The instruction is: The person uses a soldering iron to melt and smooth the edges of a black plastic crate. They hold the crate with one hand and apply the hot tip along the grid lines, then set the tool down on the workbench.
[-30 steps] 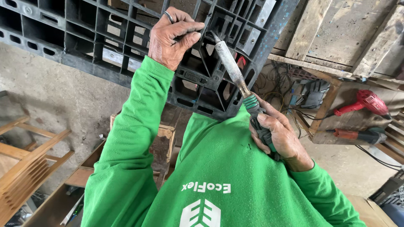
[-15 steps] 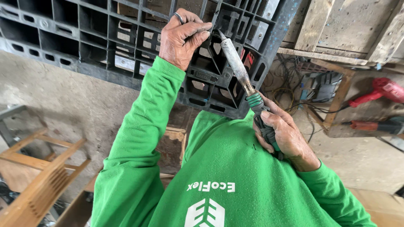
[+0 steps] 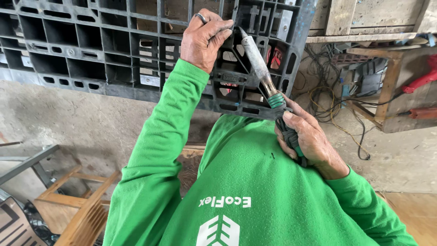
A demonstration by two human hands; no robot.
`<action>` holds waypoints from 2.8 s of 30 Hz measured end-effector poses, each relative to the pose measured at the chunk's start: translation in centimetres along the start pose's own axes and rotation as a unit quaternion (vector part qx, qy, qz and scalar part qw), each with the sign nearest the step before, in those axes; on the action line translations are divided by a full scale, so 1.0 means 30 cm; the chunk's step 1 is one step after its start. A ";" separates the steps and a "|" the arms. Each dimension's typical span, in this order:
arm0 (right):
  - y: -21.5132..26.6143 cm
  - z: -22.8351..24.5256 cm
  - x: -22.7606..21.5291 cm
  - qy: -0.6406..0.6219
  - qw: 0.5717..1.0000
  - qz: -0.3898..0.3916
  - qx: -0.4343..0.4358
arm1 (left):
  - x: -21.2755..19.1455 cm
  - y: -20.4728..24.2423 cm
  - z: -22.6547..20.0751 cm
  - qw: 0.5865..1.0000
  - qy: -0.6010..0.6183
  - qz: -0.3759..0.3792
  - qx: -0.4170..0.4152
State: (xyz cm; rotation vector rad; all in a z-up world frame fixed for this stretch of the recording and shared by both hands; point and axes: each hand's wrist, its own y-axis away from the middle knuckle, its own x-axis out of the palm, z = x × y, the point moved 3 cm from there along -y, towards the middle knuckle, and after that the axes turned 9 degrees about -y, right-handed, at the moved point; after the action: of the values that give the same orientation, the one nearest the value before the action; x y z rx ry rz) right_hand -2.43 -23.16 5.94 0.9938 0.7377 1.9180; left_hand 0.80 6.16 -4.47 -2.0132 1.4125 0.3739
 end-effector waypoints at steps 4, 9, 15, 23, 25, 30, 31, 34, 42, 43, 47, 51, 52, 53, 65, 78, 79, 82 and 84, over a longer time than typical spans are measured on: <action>0.008 -0.036 0.043 -0.023 0.999 0.015 -0.040 | -0.004 0.011 0.003 1.000 -0.014 -0.009 0.002; 0.001 -0.076 0.074 -0.039 0.998 -0.002 -0.051 | 0.002 0.009 0.011 0.999 -0.034 -0.015 0.016; 0.001 -0.092 0.079 -0.039 0.997 -0.016 -0.057 | 0.006 0.014 0.015 0.999 -0.033 -0.019 0.009; -0.025 -0.029 -0.005 0.031 0.999 -0.016 -0.011 | 0.007 0.020 -0.003 0.998 -0.053 -0.023 -0.003; -0.037 0.001 -0.042 0.076 0.997 -0.019 -0.001 | 0.003 0.018 -0.014 0.998 -0.067 -0.017 -0.007; -0.064 0.090 -0.154 0.195 0.979 -0.031 -0.045 | -0.017 0.009 -0.063 0.997 -0.064 -0.001 -0.047; -0.070 0.107 -0.178 0.217 0.974 -0.037 -0.052 | -0.018 0.011 -0.073 0.996 -0.057 -0.001 -0.063; -0.106 0.180 -0.248 0.315 0.941 -0.026 -0.121 | -0.013 0.010 -0.094 0.994 -0.060 -0.033 -0.088; -0.235 0.370 -0.359 0.494 0.866 -0.028 -0.063 | 0.006 -0.002 -0.087 0.986 -0.061 -0.068 -0.136; -0.244 0.389 -0.355 0.499 0.862 -0.002 -0.088 | 0.004 -0.001 -0.084 0.987 -0.062 -0.068 -0.131; -0.267 0.437 -0.352 0.513 0.849 0.051 -0.117 | 0.004 0.002 -0.072 0.990 -0.058 -0.064 -0.112; -0.283 0.465 -0.356 0.514 0.851 0.054 -0.090 | 0.009 0.007 -0.063 0.989 -0.072 -0.068 -0.106; -0.288 0.476 -0.353 0.513 0.850 0.067 -0.098 | 0.011 0.011 -0.063 0.988 -0.075 -0.067 -0.114; -0.293 0.485 -0.352 0.511 0.850 0.078 -0.105 | 0.017 0.013 -0.060 0.987 -0.077 -0.065 -0.122; -0.341 0.621 -0.315 0.580 0.796 0.136 -0.111 | 0.047 0.035 -0.030 0.986 -0.110 -0.074 -0.097; -0.403 0.662 -0.363 0.503 0.836 0.219 -0.032 | 0.052 0.044 -0.083 0.981 -0.124 -0.092 -0.121; -0.406 0.662 -0.370 0.487 0.849 0.203 0.005 | 0.053 0.048 -0.089 0.980 -0.129 -0.092 -0.117; -0.411 0.666 -0.376 0.427 0.885 0.162 0.095 | 0.063 0.052 -0.102 0.975 -0.153 -0.101 -0.123; -0.406 0.679 -0.372 0.368 0.909 0.143 0.135 | 0.072 0.055 -0.095 0.973 -0.167 -0.100 -0.125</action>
State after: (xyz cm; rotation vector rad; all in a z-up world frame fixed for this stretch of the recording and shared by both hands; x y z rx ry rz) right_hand 23.57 -24.58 2.90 0.5197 1.3726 2.5315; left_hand -0.25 2.37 -4.09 -2.1441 0.9856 0.7911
